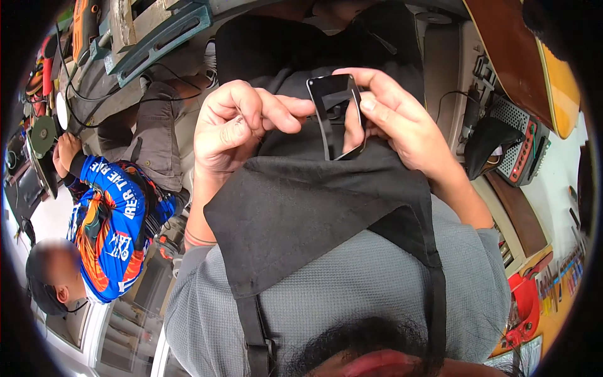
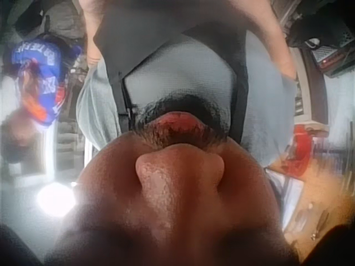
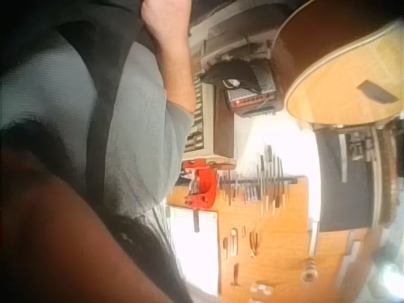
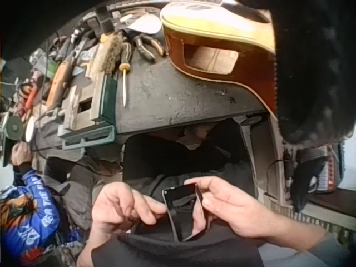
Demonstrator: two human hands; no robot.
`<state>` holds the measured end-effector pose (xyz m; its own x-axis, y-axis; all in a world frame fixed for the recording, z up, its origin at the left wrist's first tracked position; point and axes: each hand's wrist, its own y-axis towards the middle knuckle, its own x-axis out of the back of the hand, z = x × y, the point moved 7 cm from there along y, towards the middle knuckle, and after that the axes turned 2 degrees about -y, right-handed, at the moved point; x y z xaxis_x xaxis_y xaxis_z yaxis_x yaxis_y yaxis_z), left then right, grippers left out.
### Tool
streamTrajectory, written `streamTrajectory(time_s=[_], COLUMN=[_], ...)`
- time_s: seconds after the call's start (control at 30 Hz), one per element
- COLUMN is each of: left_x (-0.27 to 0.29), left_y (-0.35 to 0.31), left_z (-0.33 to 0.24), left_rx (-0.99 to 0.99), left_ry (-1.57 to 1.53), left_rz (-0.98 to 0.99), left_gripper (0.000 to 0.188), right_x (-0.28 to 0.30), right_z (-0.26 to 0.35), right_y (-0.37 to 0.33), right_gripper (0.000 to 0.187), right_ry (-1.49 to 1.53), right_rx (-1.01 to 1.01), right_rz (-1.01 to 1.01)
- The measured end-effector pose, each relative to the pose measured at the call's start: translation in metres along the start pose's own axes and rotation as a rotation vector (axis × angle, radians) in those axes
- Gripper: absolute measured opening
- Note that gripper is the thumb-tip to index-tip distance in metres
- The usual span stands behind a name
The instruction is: The person assembles a black rectangular frame by applying adhesive tape to its edges and corners. They use a small metal tool to press the tape down and trim the excess material. The person handles the frame and tape with both hands, ensuring a secure fit.
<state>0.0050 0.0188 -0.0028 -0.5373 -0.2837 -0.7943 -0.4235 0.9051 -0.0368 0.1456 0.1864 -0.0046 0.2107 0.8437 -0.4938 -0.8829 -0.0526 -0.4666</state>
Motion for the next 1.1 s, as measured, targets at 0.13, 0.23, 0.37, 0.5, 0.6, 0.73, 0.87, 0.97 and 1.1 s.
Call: streamTrajectory(time_s=[0.13, 0.23, 0.37, 0.5, 0.6, 0.73, 0.87, 0.97, 1.1], left_x=[0.008, 0.043, 0.058, 0.042, 0.03, 0.013, -0.001, -0.012, -0.021], left_y=[0.004, 0.005, 0.001, 0.003, 0.006, 0.009, 0.019, 0.027, 0.032], left_z=[-0.007, -0.006, 0.001, 0.001, 0.002, 0.012, 0.011, 0.007, 0.004], left_rx=[-0.069, -0.124, -0.136, -0.162, -0.154, -0.145, -0.198, -0.251, -0.311], left_ry=[0.023, 0.218, 0.358, 0.501, 0.551, 0.53, 0.542, 0.552, 0.562], left_rz=[0.017, -0.1, -0.127, -0.068, -0.04, -0.037, 0.007, 0.025, 0.037], left_gripper=[0.018, 0.013, 0.009, 0.008, 0.007, 0.006, 0.009, 0.011, 0.011], right_x=[0.005, -0.002, -0.015, -0.016, -0.013, -0.023, -0.033, -0.037, -0.04], right_z=[0.002, 0.01, 0.013, 0.016, 0.023, 0.037, 0.037, 0.039, 0.041], right_y=[0.002, 0.001, -0.01, -0.022, -0.025, -0.014, -0.005, -0.002, 0.001], right_gripper=[0.038, 0.036, 0.033, 0.028, 0.029, 0.037, 0.043, 0.045, 0.045], right_ry=[0.113, 0.073, -0.111, -0.404, -0.472, -0.552, -0.529, -0.587, -0.644], right_rx=[0.051, 0.088, 0.142, 0.109, 0.037, 0.375, 0.485, 0.539, 0.654], right_rz=[-0.05, -0.031, 0.008, 0.056, 0.0, -0.047, 0.036, 0.038, -0.034])
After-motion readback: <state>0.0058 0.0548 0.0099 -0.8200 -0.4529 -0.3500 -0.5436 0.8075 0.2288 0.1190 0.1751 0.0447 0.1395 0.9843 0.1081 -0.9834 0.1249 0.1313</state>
